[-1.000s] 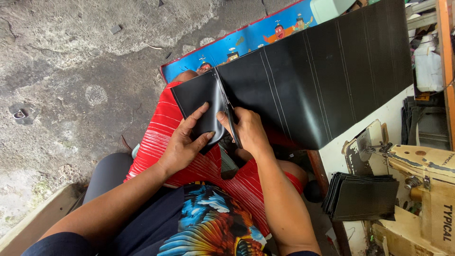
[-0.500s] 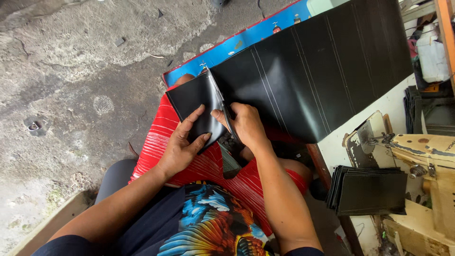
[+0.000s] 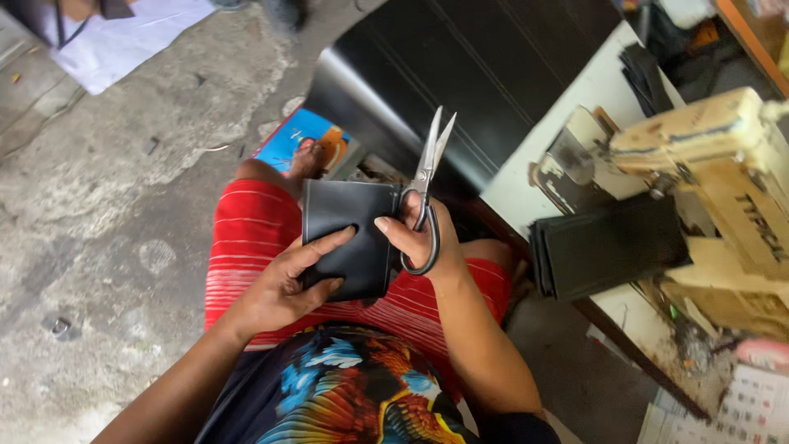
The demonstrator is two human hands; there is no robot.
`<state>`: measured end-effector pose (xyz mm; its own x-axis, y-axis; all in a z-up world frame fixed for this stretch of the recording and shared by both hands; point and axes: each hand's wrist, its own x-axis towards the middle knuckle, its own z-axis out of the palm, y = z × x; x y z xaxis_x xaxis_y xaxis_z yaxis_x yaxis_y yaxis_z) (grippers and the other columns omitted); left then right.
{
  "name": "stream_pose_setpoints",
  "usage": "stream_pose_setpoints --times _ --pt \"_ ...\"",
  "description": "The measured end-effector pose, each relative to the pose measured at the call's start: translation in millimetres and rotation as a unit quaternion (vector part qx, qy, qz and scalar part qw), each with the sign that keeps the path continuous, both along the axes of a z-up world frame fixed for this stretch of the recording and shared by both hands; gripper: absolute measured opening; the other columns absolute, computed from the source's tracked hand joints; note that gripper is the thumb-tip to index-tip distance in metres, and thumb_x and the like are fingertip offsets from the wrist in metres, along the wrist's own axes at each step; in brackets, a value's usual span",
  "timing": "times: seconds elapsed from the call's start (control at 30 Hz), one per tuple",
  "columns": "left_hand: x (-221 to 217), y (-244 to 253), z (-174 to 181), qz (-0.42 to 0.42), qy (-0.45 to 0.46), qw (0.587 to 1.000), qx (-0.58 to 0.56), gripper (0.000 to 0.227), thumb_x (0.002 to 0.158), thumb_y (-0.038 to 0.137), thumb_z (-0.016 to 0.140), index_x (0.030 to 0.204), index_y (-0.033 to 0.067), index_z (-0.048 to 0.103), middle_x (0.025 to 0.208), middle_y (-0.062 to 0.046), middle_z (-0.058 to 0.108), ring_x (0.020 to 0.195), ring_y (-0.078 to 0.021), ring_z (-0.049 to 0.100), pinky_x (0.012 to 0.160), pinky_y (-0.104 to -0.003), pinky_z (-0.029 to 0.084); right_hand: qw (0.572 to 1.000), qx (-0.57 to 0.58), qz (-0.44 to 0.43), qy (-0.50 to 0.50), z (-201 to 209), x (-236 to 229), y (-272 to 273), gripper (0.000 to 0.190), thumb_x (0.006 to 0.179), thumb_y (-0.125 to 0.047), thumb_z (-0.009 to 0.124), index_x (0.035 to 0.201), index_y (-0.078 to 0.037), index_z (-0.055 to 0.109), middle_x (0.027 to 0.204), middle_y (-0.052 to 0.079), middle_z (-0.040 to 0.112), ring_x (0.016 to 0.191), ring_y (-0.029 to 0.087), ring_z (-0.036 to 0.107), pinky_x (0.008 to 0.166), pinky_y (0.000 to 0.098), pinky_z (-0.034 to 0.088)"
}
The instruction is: The person cuts several pieces of black leather using scissors, placing the finished strips on a stack near a sewing machine.
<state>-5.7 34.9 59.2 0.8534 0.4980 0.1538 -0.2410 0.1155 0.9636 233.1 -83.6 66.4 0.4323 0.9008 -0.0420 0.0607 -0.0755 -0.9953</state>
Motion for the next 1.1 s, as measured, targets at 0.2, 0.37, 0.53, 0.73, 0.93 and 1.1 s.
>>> stream_pose_setpoints --times 0.2,0.37,0.53,0.73,0.93,1.1 --pt "82.6 -12.5 54.9 -0.27 -0.036 0.962 0.028 0.047 0.087 -0.008 0.068 0.13 0.0103 0.071 0.123 -0.019 0.07 0.119 -0.034 0.065 0.095 -0.054 0.05 0.888 -0.111 -0.375 -0.241 64.9 40.2 -111.4 0.017 0.08 -0.022 0.081 0.072 -0.014 0.069 0.042 0.003 0.054 0.044 0.013 0.06 0.049 0.0233 0.048" --pt "176.0 -55.7 62.1 -0.314 -0.073 0.925 0.202 0.027 0.097 0.003 0.067 0.117 0.0211 0.068 0.109 -0.003 0.066 0.094 -0.0206 0.066 0.101 -0.042 0.045 0.676 0.055 -0.591 -0.437 121.5 115.9 -206.0 0.022 0.092 -0.013 0.075 0.103 -0.001 0.06 0.102 0.019 0.071 0.095 0.028 0.072 0.081 0.0404 0.061" --pt "246.4 -110.5 51.3 -0.237 -0.037 0.944 0.228 0.031 0.095 0.012 0.068 0.126 0.0139 0.063 0.123 -0.011 0.062 0.112 -0.0284 0.063 0.096 -0.042 0.052 0.598 -0.038 -0.512 -0.615 105.6 177.4 -277.0 0.026 0.107 -0.004 0.078 0.111 0.011 0.057 0.102 0.033 0.066 0.093 0.045 0.07 0.075 0.0504 0.057" --pt "196.6 -51.1 -4.4 -0.225 0.147 0.923 0.274 0.025 0.097 0.035 0.059 0.104 0.0126 0.067 0.098 -0.004 0.07 0.084 -0.016 0.067 0.078 -0.032 0.056 0.614 -0.128 -0.479 -0.614 83.5 115.6 -291.2 0.039 0.118 -0.003 0.077 0.123 0.012 0.04 0.105 0.033 0.049 0.093 0.046 0.054 0.084 0.0543 0.049" --pt "167.8 1.5 -120.0 -0.029 0.216 0.945 -0.242 0.019 0.084 0.009 0.076 0.091 0.0186 0.061 0.094 -0.001 0.061 0.09 -0.0175 0.06 0.083 -0.033 0.047 0.802 -0.156 -0.496 -0.296 79.7 7.8 -228.3 0.013 0.104 -0.007 0.072 0.106 -0.001 0.059 0.097 0.013 0.065 0.081 0.022 0.064 0.073 0.0335 0.052" --pt "152.3 -9.7 -132.0 0.064 0.034 0.906 -0.418 0.031 0.089 -0.005 0.072 0.077 0.0199 0.058 0.073 0.002 0.059 0.085 -0.0179 0.067 0.075 -0.029 0.052 0.953 -0.143 -0.22 -0.149 67.1 -21.5 -181.7 0.011 0.084 -0.006 0.075 0.091 -0.006 0.067 0.081 0.008 0.07 0.074 0.016 0.071 0.07 0.0275 0.06"
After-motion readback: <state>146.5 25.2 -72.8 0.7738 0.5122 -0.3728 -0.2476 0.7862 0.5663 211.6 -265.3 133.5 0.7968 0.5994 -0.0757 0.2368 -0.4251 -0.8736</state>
